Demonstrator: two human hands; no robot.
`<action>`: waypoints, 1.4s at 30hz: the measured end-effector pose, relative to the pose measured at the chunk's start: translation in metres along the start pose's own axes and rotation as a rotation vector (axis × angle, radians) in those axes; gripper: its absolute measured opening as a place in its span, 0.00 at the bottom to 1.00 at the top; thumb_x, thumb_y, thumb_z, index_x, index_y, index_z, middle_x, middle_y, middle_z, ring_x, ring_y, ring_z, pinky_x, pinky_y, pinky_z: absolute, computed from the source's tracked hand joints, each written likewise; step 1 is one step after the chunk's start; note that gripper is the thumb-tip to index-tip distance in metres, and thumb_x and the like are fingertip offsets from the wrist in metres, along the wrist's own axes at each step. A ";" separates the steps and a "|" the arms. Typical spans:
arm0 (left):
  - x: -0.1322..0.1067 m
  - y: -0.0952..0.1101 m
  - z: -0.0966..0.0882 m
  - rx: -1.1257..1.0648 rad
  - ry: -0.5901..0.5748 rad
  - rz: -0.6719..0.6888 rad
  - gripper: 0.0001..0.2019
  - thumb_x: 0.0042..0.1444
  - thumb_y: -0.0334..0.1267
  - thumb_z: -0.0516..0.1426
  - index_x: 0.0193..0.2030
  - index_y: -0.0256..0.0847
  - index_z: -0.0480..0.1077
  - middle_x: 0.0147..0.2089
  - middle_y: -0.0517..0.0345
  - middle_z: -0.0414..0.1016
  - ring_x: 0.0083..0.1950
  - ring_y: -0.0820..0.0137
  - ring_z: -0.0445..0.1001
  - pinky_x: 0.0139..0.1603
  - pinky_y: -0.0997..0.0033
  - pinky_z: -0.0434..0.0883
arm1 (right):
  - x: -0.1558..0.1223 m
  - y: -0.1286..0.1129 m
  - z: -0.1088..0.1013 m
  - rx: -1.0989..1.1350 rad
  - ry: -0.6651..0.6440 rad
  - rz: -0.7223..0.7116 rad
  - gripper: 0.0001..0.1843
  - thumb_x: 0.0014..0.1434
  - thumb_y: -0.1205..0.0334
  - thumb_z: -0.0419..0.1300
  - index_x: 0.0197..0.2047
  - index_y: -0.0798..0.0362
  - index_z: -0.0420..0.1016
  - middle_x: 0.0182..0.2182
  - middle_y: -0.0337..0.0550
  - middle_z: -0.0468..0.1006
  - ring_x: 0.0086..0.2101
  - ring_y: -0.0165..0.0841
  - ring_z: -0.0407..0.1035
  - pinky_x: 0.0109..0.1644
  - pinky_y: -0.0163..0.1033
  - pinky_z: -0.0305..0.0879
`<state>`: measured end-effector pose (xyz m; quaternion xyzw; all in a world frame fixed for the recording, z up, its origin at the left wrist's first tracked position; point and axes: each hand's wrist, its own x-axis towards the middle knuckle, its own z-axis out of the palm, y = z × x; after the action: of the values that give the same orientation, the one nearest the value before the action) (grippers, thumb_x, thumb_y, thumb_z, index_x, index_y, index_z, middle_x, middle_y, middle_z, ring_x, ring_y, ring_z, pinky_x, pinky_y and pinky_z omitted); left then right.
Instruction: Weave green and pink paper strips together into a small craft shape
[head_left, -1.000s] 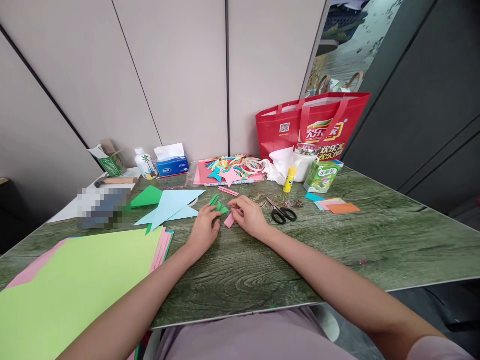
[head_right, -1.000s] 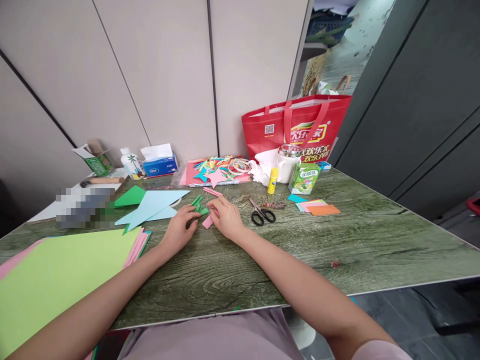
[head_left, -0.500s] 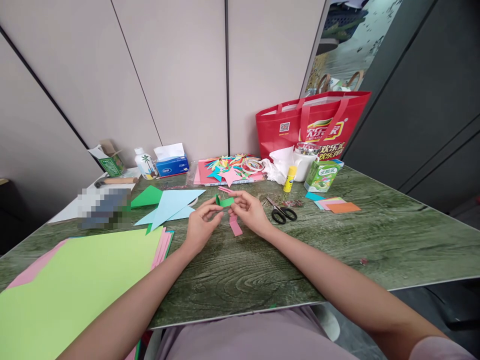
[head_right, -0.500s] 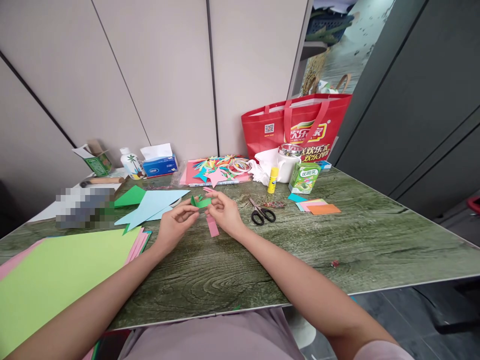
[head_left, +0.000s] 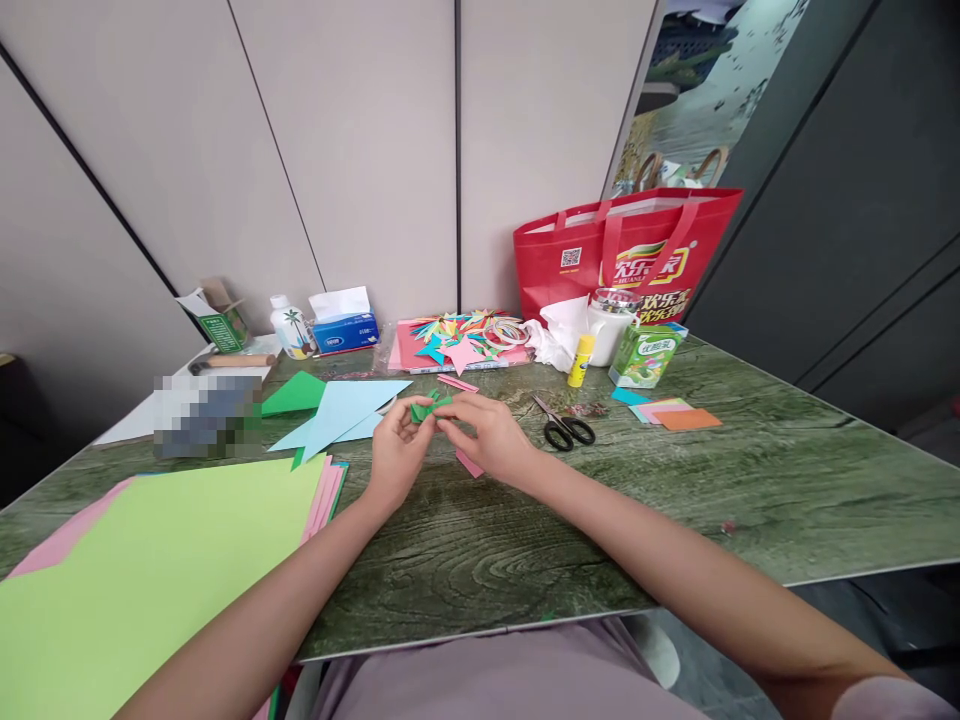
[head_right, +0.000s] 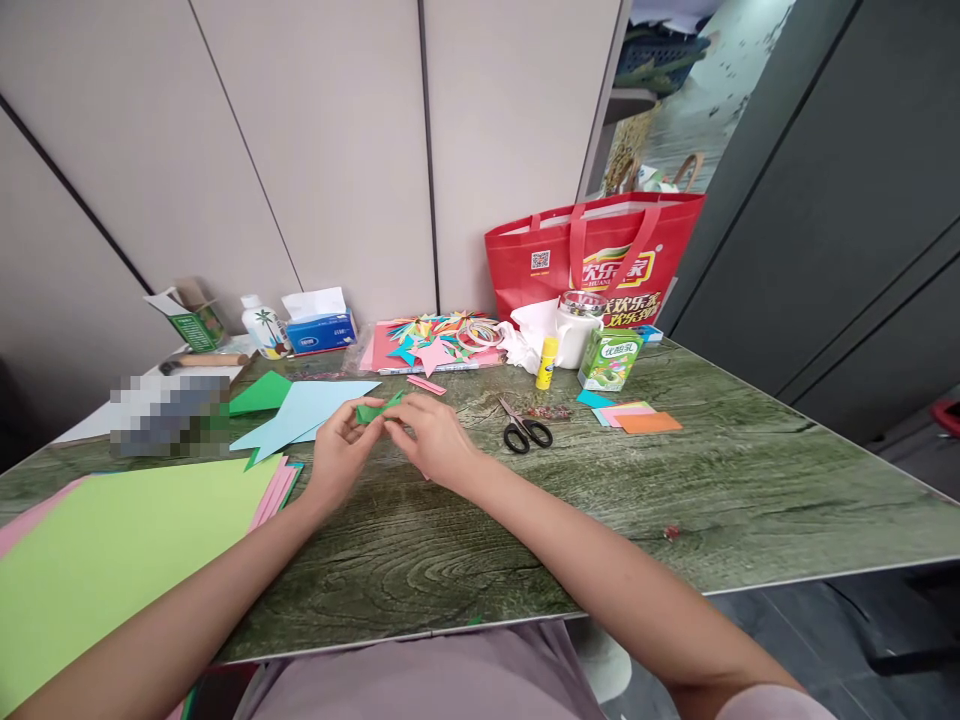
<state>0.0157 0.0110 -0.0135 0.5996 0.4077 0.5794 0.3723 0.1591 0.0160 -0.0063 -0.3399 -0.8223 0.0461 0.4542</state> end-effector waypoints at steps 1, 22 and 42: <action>0.000 0.001 0.000 0.018 0.020 -0.008 0.09 0.47 0.35 0.57 0.37 0.38 0.66 0.34 0.59 0.71 0.31 0.73 0.73 0.33 0.72 0.71 | 0.002 -0.003 -0.002 0.006 0.003 0.046 0.06 0.55 0.68 0.54 0.32 0.55 0.74 0.29 0.45 0.74 0.32 0.32 0.69 0.38 0.37 0.66; 0.001 0.005 -0.002 -0.098 -0.090 -0.119 0.10 0.44 0.35 0.59 0.36 0.39 0.68 0.28 0.63 0.73 0.26 0.71 0.75 0.33 0.67 0.75 | -0.014 0.017 -0.003 0.027 0.007 -0.085 0.08 0.54 0.66 0.58 0.39 0.52 0.73 0.35 0.44 0.72 0.34 0.31 0.67 0.36 0.35 0.66; -0.004 0.015 0.002 -0.074 -0.262 -0.142 0.10 0.46 0.37 0.58 0.36 0.40 0.65 0.35 0.59 0.70 0.34 0.65 0.77 0.40 0.59 0.75 | -0.007 0.018 -0.003 0.567 0.091 0.448 0.14 0.42 0.55 0.66 0.26 0.55 0.69 0.23 0.36 0.71 0.24 0.27 0.65 0.27 0.33 0.63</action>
<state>0.0182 0.0020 -0.0015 0.6256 0.3754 0.4829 0.4843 0.1728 0.0252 -0.0165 -0.3737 -0.6610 0.3554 0.5451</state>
